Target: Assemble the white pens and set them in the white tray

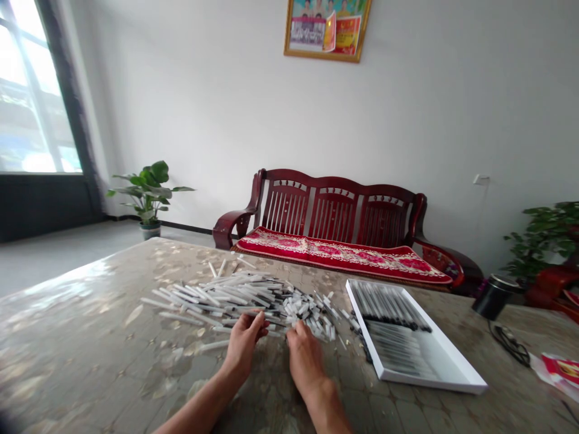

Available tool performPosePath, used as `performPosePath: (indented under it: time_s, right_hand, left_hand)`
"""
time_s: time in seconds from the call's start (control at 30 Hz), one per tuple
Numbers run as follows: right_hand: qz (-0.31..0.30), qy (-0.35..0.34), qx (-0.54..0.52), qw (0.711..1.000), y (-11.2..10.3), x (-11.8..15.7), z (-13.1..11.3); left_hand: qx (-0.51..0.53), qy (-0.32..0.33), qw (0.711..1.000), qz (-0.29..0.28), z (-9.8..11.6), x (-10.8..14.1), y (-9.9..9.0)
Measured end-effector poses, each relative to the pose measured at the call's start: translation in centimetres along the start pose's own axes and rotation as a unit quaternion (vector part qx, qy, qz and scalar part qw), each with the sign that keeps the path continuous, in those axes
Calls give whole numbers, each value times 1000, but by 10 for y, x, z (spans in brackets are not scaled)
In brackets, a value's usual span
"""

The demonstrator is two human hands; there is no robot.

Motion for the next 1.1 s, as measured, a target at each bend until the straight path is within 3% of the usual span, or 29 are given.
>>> performPosePath:
  time_s: [0.1, 0.23, 0.3, 0.43, 0.53, 0.63, 0.9, 1.1]
  right_hand:
    - [29, 21, -23, 999, 5, 2, 7]
    - [155, 82, -154, 972, 9, 6, 32]
    - [215, 139, -269, 928, 13, 9, 46]
    - [276, 231, -483, 798, 21, 14, 54]
    - [298, 249, -543, 745, 17, 14, 46]
    - [297, 250, -563, 730, 12, 12, 38]
    - [275, 239, -574, 734, 13, 7, 29]
    - [257, 268, -592, 715, 14, 8, 26]
  left_hand:
    - [42, -36, 998, -8, -4, -1, 0]
    - [84, -82, 993, -13, -9, -1, 0]
    - [93, -99, 991, -13, -11, -1, 1]
    - [95, -119, 988, -24, -15, 0, 3]
    - [89, -121, 988, -42, -16, 1, 6]
    - [79, -124, 988, -53, -16, 3, 8]
    - [69, -135, 985, -83, -19, 7, 14]
    - [58, -121, 987, -91, -19, 8, 14]
Point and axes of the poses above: each hand's wrist, its own x-axis away from the middle knuckle, its own y-axis out of the palm, z = x × y, the point moved 6 cm from there along -x, towards the middle knuckle, and after that the axes turned 14 degrees about -y, right-handed, at the moved point
